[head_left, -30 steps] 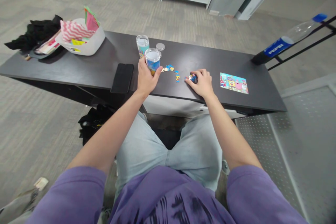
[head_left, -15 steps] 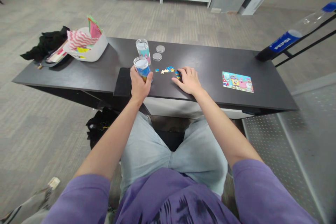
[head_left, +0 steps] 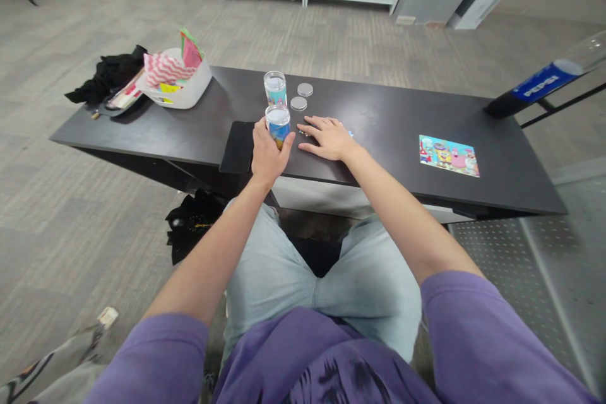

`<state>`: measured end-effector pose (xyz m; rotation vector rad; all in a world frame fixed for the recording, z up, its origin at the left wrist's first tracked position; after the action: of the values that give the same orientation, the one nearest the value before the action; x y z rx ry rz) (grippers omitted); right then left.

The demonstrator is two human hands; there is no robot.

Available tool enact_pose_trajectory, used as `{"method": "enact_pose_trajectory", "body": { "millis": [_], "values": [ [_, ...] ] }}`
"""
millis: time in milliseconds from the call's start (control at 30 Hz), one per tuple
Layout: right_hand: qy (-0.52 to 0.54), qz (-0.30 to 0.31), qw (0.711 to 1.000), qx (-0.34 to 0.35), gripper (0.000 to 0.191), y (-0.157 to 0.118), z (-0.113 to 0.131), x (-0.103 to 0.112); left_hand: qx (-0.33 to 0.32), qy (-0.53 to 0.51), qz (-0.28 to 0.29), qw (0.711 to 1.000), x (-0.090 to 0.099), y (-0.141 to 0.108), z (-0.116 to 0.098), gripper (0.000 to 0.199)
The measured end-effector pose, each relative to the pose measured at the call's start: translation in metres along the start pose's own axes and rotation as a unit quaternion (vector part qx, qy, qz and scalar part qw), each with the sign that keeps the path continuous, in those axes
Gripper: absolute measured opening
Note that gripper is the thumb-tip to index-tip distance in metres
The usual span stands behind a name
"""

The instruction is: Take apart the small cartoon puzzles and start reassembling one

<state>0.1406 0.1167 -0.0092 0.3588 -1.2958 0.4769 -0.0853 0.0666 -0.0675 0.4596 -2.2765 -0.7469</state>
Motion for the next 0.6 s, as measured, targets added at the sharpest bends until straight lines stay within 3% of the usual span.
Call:
{"method": "enact_pose_trajectory", "body": {
  "millis": [200, 367, 433, 600],
  "values": [
    [0.015, -0.029, 0.999, -0.03, 0.083, -0.044, -0.044, 0.004, 0.024, -0.035, 0.0, 0.999, -0.002, 0.002, 0.0, 0.093],
    [0.024, -0.045, 0.99, -0.135, 0.124, -0.043, -0.058, -0.002, 0.042, -0.017, 0.001, 0.999, 0.002, 0.004, 0.001, 0.093],
    [0.026, -0.028, 0.993, -0.115, 0.12, -0.037, -0.049, -0.004, 0.051, -0.021, 0.013, 0.998, 0.003, 0.006, -0.002, 0.089],
    [0.03, -0.019, 0.998, -0.046, 0.089, -0.04, -0.031, -0.004, 0.069, -0.042, 0.063, 0.995, 0.002, 0.006, -0.007, 0.096]
  ]
}}
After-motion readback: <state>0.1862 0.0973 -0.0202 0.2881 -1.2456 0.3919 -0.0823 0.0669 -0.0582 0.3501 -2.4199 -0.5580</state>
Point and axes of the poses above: each hand's wrist, its own y-axis towards the middle knuckle, its own x-axis out of the back of the hand, z = x × y, the point moved 5 cm from there along y, towards the middle knuckle, and after that the axes turned 8 degrees about -x, right-handed, at the moved point
